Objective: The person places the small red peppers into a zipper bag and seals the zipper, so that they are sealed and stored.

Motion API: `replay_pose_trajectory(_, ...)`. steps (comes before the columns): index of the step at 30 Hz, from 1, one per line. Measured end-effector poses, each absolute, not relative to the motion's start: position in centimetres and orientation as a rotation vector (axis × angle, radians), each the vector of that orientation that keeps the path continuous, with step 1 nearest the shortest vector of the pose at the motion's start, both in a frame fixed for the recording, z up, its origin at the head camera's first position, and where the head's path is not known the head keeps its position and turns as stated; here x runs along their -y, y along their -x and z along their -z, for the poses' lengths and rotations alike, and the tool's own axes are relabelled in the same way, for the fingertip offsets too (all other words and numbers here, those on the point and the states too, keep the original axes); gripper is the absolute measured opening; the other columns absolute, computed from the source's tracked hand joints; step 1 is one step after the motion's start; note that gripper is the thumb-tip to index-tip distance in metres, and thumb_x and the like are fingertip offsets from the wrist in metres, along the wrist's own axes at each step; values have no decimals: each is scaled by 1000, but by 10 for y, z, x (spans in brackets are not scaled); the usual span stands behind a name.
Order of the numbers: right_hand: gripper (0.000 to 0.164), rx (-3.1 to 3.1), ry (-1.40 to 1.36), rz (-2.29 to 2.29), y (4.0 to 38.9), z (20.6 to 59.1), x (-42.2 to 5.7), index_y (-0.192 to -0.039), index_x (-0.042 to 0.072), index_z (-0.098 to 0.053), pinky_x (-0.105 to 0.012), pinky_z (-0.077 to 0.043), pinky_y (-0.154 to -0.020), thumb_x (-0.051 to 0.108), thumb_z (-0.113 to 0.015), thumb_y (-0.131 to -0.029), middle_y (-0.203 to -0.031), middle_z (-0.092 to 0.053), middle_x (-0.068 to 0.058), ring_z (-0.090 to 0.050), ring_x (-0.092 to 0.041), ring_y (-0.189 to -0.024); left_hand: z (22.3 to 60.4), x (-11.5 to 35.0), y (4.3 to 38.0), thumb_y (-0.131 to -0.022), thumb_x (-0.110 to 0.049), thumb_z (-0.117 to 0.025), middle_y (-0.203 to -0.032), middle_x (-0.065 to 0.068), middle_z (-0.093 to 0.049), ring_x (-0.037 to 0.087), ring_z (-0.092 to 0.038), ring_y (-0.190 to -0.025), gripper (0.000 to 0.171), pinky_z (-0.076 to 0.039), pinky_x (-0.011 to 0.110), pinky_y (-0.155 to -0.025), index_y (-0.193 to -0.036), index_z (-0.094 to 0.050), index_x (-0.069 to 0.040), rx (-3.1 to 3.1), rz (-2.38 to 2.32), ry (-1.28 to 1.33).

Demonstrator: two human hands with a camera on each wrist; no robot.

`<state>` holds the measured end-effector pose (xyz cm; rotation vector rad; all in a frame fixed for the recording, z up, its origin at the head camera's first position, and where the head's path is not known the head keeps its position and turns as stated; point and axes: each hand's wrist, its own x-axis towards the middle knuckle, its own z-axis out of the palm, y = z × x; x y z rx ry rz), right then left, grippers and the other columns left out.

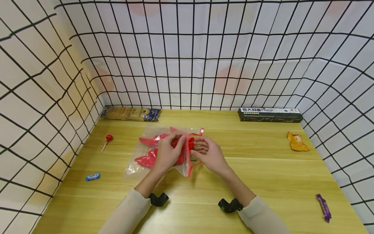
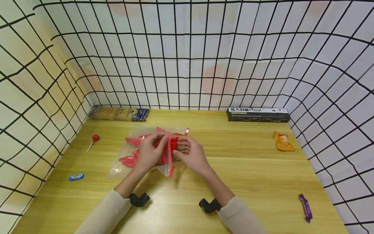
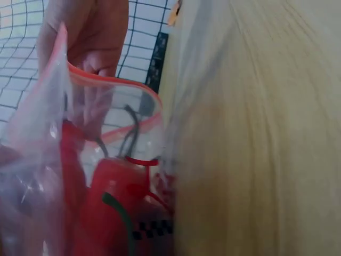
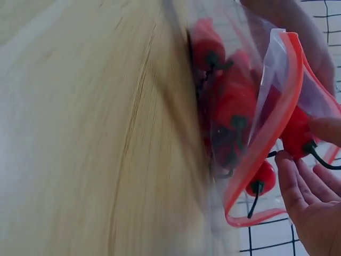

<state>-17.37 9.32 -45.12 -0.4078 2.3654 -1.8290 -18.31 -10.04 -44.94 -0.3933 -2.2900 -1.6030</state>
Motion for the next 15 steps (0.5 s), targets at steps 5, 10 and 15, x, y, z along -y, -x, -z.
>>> replay_pose_trajectory(5,53,-2339,382,1845,165,448,-107,-137,13,-47,-36,-49,-101,29,-69,-91,-135,-58,-9,-59,-24,-120,456,102,187,-95,-40,-60,-86,-4,-69,14,-59,-70,21,-51,24,-58,-103,-71,-24,2285,1678,345)
replay_pose_trajectory(10,43,-2406,421,1830,145,438,-127,-139,20,-46,-42,-44,-106,36,-53,-100,-137,-57,-9,-54,-20,-127,459,102,188,-95,-42,-59,-87,-6,-69,14,-59,-71,22,-51,24,-60,-103,-70,-25,2290,1684,340)
replay_pose_trajectory(15,40,-2382,557,1812,125,430,-132,-143,21,-41,-39,-42,-108,31,-45,-104,-141,-55,-9,-50,-23,-132,456,101,187,-95,-41,-60,-86,-5,-69,14,-59,-71,22,-51,23,-59,-103,-71,-24,2271,1698,343)
